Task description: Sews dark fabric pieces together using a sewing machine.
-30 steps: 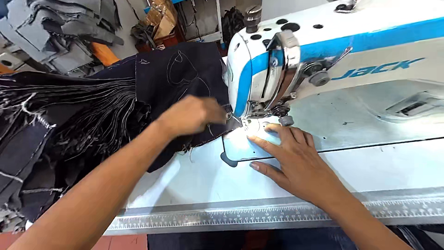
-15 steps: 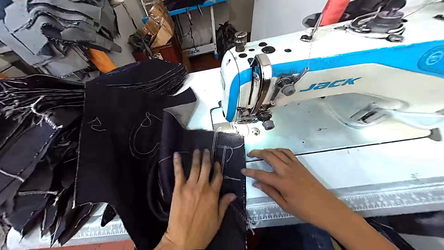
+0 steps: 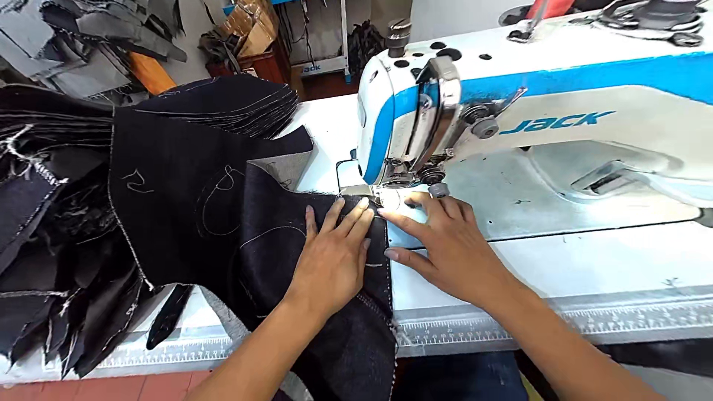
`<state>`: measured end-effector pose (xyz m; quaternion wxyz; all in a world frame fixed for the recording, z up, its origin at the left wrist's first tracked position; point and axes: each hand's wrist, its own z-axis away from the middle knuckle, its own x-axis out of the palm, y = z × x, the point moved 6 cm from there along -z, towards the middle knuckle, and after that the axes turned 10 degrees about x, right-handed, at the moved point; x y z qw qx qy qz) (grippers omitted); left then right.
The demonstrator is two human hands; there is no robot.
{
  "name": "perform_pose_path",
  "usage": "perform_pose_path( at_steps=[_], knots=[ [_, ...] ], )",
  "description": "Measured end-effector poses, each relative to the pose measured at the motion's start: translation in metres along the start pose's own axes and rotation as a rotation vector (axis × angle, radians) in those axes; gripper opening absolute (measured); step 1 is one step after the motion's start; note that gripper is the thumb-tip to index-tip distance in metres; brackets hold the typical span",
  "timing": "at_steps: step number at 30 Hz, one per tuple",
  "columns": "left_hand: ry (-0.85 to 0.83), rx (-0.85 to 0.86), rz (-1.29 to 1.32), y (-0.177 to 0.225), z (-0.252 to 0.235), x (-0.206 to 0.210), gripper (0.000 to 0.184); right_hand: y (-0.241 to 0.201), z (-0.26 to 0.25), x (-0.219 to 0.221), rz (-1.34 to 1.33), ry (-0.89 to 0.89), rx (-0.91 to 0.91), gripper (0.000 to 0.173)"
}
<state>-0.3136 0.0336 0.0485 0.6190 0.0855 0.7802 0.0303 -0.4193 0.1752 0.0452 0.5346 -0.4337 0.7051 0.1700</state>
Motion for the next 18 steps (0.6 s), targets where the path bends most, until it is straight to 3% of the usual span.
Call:
perform_pose_path(
  at_steps=[4, 7, 14, 18],
  knots=[
    [-0.041, -0.053, -0.043, 0.001, -0.013, 0.000, 0.047, 0.000, 0.005, 0.000, 0.028, 0.026, 0.009, 0.064],
    [-0.071, 0.014, -0.089, 0.013, -0.002, -0.005, 0.044, -0.003, 0.006, -0.002, 0.031, 0.028, -0.004, 0.073],
    [-0.054, 0.059, -0.111, 0.021, 0.004, -0.007, 0.041, -0.006, 0.006, -0.006, -0.008, 0.062, -0.042, 0.069],
    [-0.068, -0.024, -0.102, 0.011, -0.012, -0.005, 0.043, 0.002, 0.003, 0.000, 0.099, 0.010, 0.095, 0.082]
  ],
)
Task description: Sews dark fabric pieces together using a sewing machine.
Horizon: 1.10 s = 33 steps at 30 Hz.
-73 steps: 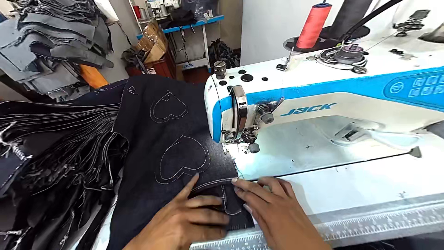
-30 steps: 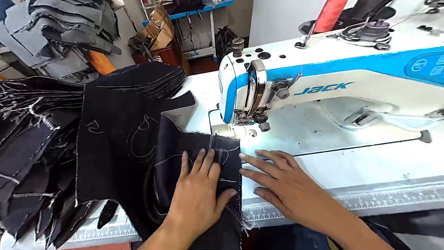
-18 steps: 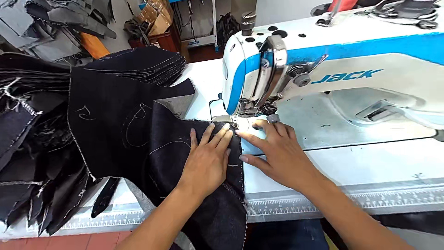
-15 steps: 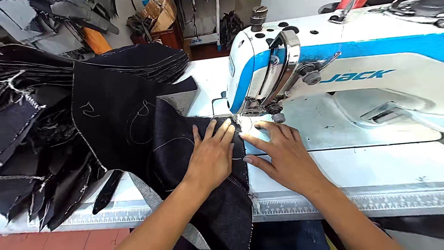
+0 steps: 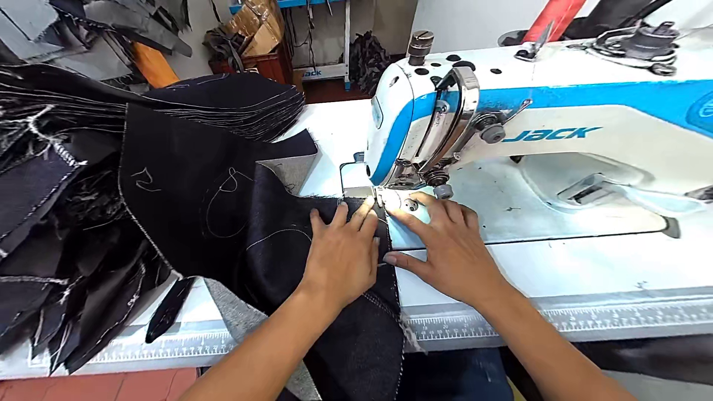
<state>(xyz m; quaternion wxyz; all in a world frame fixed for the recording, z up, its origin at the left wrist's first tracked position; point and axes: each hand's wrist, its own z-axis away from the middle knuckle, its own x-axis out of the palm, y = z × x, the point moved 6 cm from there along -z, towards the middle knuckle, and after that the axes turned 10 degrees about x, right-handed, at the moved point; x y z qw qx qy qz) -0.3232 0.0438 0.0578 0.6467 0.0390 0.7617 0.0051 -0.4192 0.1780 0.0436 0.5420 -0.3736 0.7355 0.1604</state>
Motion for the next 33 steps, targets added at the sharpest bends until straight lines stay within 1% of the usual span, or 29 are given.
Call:
perform_pose_path(
  at_steps=[2, 5, 8, 10, 11, 12, 13, 15, 16, 18, 20, 23, 25, 27, 28, 30, 32, 33],
  knots=[
    [0.011, -0.016, 0.014, -0.003, -0.005, 0.001, 0.044, 0.000, 0.000, 0.000, 0.014, 0.006, 0.010, 0.083],
    [0.034, -0.012, 0.028, -0.005, -0.010, 0.003, 0.044, -0.002, 0.001, -0.002, -0.035, 0.021, -0.041, 0.071],
    [0.018, -0.008, 0.102, -0.011, -0.009, -0.002, 0.040, -0.004, 0.002, -0.002, -0.053, 0.013, -0.071, 0.066],
    [0.084, 0.097, 0.138, -0.008, 0.003, -0.018, 0.030, -0.008, 0.012, -0.008, -0.135, 0.021, -0.204, 0.047],
    [0.113, 0.196, 0.141, -0.004, 0.013, -0.026, 0.025, -0.011, 0.021, -0.013, -0.179, -0.035, -0.283, 0.041],
    [0.098, 0.294, 0.156, 0.001, 0.025, -0.029, 0.027, -0.013, 0.033, -0.018, -0.207, -0.112, -0.354, 0.043],
    [0.073, 0.373, 0.190, 0.006, 0.038, -0.029, 0.030, -0.015, 0.046, -0.023, -0.219, -0.165, -0.411, 0.049],
    [0.093, 0.441, 0.239, 0.008, 0.058, -0.023, 0.031, -0.014, 0.068, -0.028, -0.197, -0.144, -0.481, 0.061],
    [0.131, 0.437, 0.253, 0.005, 0.063, -0.022, 0.028, -0.011, 0.075, -0.028, -0.184, -0.108, -0.498, 0.062],
    [0.188, 0.379, 0.258, -0.002, 0.062, -0.022, 0.030, -0.010, 0.081, -0.027, -0.175, -0.046, -0.516, 0.061],
    [0.165, 0.281, 0.287, -0.003, 0.052, -0.022, 0.031, -0.012, 0.083, -0.026, -0.182, -0.016, -0.522, 0.056],
    [0.108, 0.074, 0.462, -0.007, 0.036, -0.016, 0.017, -0.013, 0.086, -0.028, -0.161, 0.035, -0.547, 0.053],
    [0.124, 0.003, 0.495, -0.009, 0.032, -0.013, 0.010, -0.014, 0.089, -0.028, -0.127, 0.088, -0.573, 0.054],
    [0.183, 0.028, 0.437, -0.006, 0.035, -0.013, 0.007, -0.014, 0.092, -0.028, -0.106, 0.107, -0.592, 0.054],
    [0.219, 0.070, 0.380, -0.001, 0.038, -0.015, 0.011, -0.013, 0.092, -0.027, -0.115, 0.091, -0.596, 0.054],
    [0.260, 0.222, 0.172, 0.014, 0.050, -0.022, 0.021, -0.013, 0.090, -0.026, -0.161, 0.035, -0.582, 0.053],
    [0.224, 0.351, -0.017, 0.027, 0.065, -0.024, 0.028, -0.012, 0.087, -0.026, -0.205, -0.008, -0.569, 0.052],
    [0.169, 0.359, -0.035, 0.027, 0.072, -0.022, 0.031, -0.011, 0.085, -0.026, -0.215, -0.027, -0.564, 0.052]
  ],
)
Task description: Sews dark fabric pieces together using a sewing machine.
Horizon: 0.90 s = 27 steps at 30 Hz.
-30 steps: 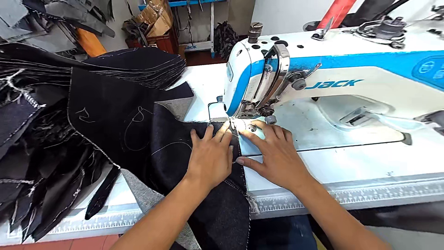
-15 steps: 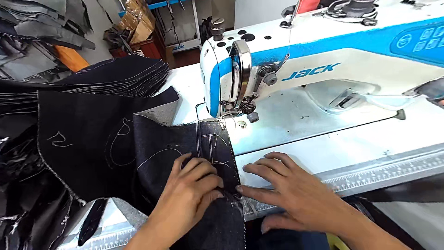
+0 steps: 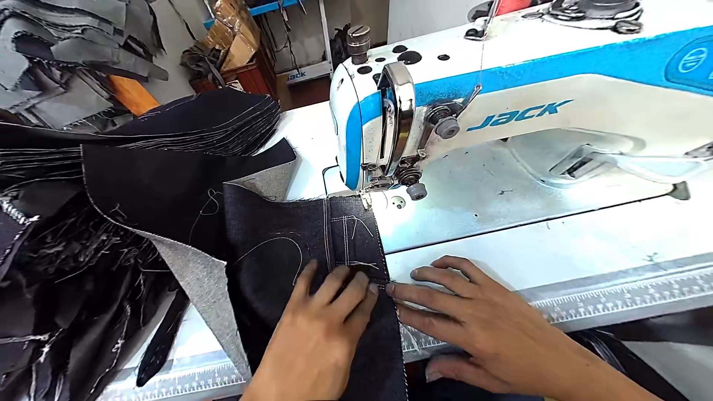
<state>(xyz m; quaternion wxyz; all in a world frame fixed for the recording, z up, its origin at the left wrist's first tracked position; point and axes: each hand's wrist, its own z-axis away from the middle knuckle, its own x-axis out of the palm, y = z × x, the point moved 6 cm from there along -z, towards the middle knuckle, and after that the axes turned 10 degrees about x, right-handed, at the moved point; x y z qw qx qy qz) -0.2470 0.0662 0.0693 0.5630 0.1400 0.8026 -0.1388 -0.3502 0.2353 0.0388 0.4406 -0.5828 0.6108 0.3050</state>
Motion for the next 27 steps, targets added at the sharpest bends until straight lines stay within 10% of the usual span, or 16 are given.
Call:
perform_pose_path(
  at_steps=[8, 27],
  knots=[
    [0.018, -0.096, 0.170, -0.034, -0.007, 0.027, 0.084, 0.033, -0.031, -0.003, -0.002, -0.110, 0.024, 0.062],
    [-0.160, -0.100, 0.164, -0.133, -0.083, 0.042, 0.086, 0.081, -0.069, 0.003, 0.036, 0.116, 0.180, 0.053]
  ],
)
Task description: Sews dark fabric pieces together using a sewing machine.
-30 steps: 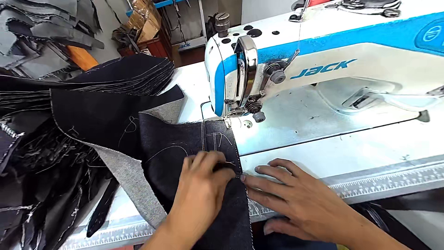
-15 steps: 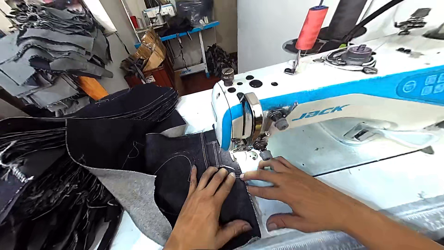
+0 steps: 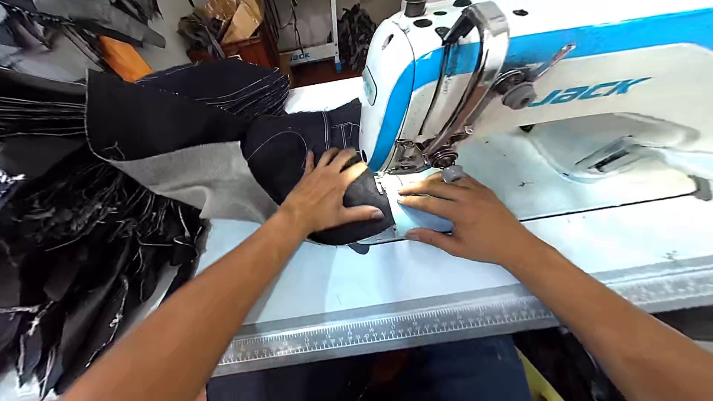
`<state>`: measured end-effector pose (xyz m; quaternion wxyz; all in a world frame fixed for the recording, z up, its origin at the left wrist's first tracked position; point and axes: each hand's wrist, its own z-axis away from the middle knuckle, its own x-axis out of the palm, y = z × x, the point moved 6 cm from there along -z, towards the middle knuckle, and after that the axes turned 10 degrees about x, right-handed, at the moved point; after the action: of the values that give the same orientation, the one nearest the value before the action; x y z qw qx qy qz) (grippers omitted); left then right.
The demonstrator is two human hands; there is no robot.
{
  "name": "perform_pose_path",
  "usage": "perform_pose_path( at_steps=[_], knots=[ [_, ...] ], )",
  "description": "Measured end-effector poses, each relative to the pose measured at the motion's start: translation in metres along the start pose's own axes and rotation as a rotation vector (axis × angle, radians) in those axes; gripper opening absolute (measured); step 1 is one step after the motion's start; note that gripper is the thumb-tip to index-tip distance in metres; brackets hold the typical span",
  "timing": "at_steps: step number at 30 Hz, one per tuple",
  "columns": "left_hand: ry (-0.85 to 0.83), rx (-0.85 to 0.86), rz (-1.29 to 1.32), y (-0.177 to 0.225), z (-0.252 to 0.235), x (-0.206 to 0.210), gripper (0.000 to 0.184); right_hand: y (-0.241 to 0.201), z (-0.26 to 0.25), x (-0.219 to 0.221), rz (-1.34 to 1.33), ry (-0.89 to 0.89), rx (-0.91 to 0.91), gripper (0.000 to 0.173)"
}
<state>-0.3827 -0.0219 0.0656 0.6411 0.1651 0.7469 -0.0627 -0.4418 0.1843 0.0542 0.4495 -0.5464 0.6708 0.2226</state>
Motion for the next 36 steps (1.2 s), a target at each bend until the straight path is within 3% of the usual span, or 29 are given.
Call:
perform_pose_path(
  at_steps=[3, 5, 7, 10, 13, 15, 17, 18, 20, 21, 22, 24, 26, 28, 30, 32, 36],
  knots=[
    [-0.221, 0.039, -0.040, -0.017, -0.021, -0.040, 0.071, -0.001, -0.003, -0.003, 0.035, 0.020, -0.015, 0.051],
    [-0.204, 0.016, -0.136, -0.054, -0.031, -0.066, 0.061, -0.008, 0.005, -0.008, 0.031, 0.095, -0.019, 0.043],
    [-0.128, -0.088, -0.232, -0.101, -0.027, -0.073, 0.063, -0.033, 0.029, -0.015, -0.183, 0.105, 0.039, 0.031],
    [0.078, -0.199, -0.164, -0.132, 0.015, -0.034, 0.064, -0.089, 0.079, -0.023, -0.756, -0.289, 0.072, 0.039],
    [0.361, -0.315, -0.014, -0.099, 0.078, -0.021, 0.054, -0.100, 0.114, -0.021, -1.058, -0.725, 0.109, 0.073],
    [0.340, -0.440, 0.002, -0.046, 0.131, -0.022, 0.054, -0.087, 0.133, 0.000, -1.290, -0.910, 0.223, 0.093],
    [0.294, -0.508, -0.051, 0.016, 0.190, -0.022, 0.063, -0.091, 0.135, 0.023, -1.475, -0.903, 0.334, 0.096],
    [0.340, -0.509, -0.119, 0.047, 0.216, -0.019, 0.066, -0.101, 0.132, 0.031, -1.550, -0.844, 0.409, 0.086],
    [0.527, -0.485, -0.280, 0.099, 0.269, -0.004, 0.065, -0.133, 0.123, 0.039, -1.465, -0.687, 0.533, 0.039],
    [0.591, -0.495, -0.315, 0.113, 0.296, 0.007, 0.066, -0.150, 0.115, 0.043, -1.293, -0.612, 0.546, 0.030],
    [0.621, -0.527, -0.244, 0.119, 0.323, 0.020, 0.067, -0.167, 0.109, 0.051, -1.089, -0.560, 0.541, 0.029],
    [0.615, -0.643, 0.151, 0.114, 0.380, 0.049, 0.076, -0.190, 0.103, 0.082, -0.826, -0.573, 0.536, 0.031],
    [0.499, -0.780, 0.611, 0.101, 0.430, 0.082, 0.074, -0.190, 0.101, 0.119, -0.756, -0.837, 0.652, 0.045],
    [0.436, -0.902, 0.833, 0.097, 0.457, 0.095, 0.050, -0.181, 0.104, 0.149, -0.769, -1.028, 0.791, 0.062],
    [0.442, -0.949, 0.881, 0.093, 0.464, 0.091, 0.032, -0.176, 0.105, 0.162, -0.829, -1.060, 0.848, 0.066],
    [0.533, -0.841, 0.793, 0.083, 0.469, 0.080, 0.015, -0.176, 0.100, 0.161, -0.897, -1.046, 0.870, 0.065],
    [1.016, -0.655, 0.608, 0.049, 0.462, 0.041, 0.010, -0.183, 0.079, 0.159, -1.145, -0.761, 1.033, 0.057]
  ],
)
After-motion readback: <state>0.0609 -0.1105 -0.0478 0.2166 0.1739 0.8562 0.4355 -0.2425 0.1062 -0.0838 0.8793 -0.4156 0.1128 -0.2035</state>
